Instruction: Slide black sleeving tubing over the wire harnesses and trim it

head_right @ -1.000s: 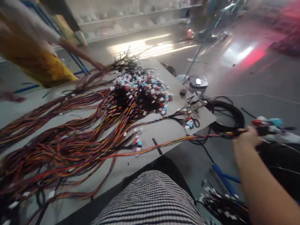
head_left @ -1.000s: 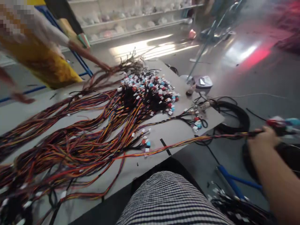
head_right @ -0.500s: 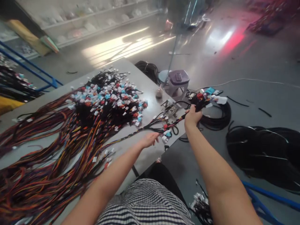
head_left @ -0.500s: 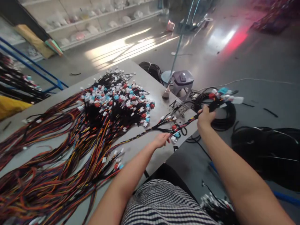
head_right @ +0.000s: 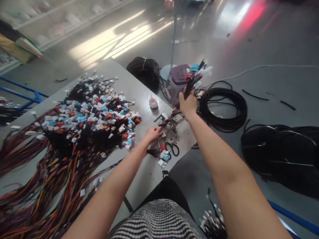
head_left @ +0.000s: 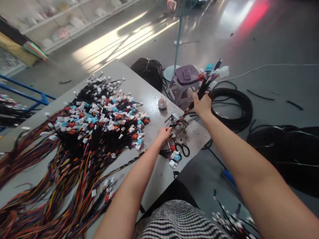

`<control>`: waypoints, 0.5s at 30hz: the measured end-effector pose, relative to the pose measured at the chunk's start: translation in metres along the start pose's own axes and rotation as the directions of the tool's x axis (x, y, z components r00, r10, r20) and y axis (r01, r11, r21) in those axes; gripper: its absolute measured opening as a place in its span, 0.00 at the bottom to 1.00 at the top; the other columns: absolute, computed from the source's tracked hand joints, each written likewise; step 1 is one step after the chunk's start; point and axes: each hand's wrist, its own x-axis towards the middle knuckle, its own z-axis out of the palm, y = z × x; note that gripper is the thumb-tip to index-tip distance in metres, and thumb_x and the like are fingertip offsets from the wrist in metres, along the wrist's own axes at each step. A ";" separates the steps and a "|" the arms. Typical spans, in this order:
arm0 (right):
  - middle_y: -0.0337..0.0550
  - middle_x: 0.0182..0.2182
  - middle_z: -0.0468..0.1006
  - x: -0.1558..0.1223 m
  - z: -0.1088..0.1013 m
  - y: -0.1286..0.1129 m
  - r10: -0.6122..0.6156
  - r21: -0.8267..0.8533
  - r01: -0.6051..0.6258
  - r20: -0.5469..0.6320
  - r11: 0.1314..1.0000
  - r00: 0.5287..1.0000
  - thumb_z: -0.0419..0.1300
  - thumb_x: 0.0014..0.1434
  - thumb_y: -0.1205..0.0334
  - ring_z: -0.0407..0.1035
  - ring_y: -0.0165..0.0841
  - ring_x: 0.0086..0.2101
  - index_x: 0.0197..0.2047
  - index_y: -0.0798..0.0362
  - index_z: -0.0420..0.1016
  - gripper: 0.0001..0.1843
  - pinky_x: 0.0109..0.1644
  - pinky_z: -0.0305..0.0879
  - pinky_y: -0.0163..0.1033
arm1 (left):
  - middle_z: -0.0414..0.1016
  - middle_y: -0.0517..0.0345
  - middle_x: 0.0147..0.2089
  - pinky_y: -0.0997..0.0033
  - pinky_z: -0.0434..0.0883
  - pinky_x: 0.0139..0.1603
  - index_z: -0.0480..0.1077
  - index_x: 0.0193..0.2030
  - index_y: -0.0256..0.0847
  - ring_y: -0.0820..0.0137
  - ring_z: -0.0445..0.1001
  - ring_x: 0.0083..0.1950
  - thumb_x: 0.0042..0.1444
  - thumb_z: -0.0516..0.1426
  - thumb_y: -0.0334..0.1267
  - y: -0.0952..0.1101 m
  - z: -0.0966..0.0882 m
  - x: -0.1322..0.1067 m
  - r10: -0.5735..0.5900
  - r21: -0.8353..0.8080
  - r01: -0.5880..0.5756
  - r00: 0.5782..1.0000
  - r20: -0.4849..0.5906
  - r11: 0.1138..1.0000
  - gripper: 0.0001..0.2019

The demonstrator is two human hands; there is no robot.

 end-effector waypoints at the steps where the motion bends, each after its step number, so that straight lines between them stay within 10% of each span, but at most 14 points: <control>1: 0.51 0.34 0.75 -0.012 -0.008 0.002 -0.001 -0.045 0.002 0.038 0.999 0.999 0.51 0.65 0.45 0.71 0.41 0.38 0.48 0.60 0.70 0.25 0.47 0.66 0.46 | 0.72 0.57 0.26 0.73 0.62 0.30 0.74 0.29 0.39 0.71 0.68 0.27 0.57 0.59 0.41 -0.001 -0.001 0.001 -0.038 -0.070 0.040 0.999 0.025 0.997 0.10; 5: 0.49 0.39 0.76 -0.121 -0.029 0.004 -0.058 -0.094 0.096 0.342 0.991 0.938 0.50 0.66 0.53 0.70 0.35 0.38 0.44 0.56 0.74 0.17 0.45 0.65 0.39 | 0.78 0.52 0.37 0.75 0.63 0.24 0.75 0.38 0.38 0.72 0.72 0.28 0.48 0.67 0.41 0.001 -0.014 0.008 -0.181 -0.440 0.320 0.927 0.330 0.839 0.13; 9: 0.49 0.52 0.72 -0.232 -0.016 -0.001 -0.088 -0.118 0.291 0.789 0.950 0.608 0.57 0.62 0.57 0.71 0.35 0.43 0.53 0.52 0.74 0.18 0.41 0.64 0.36 | 0.79 0.49 0.40 0.79 0.55 0.18 0.77 0.37 0.36 0.76 0.68 0.24 0.42 0.71 0.38 0.004 -0.023 0.015 -0.144 -0.501 0.420 0.855 0.498 0.757 0.16; 15: 0.55 0.54 0.70 -0.247 0.007 -0.012 -0.142 -0.138 0.550 0.889 0.824 0.435 0.55 0.63 0.63 0.69 0.41 0.48 0.59 0.56 0.70 0.22 0.51 0.60 0.45 | 0.78 0.52 0.34 0.80 0.46 0.15 0.76 0.39 0.37 0.79 0.63 0.19 0.40 0.69 0.38 0.004 -0.017 0.012 -0.144 -0.517 0.353 0.905 0.401 0.780 0.17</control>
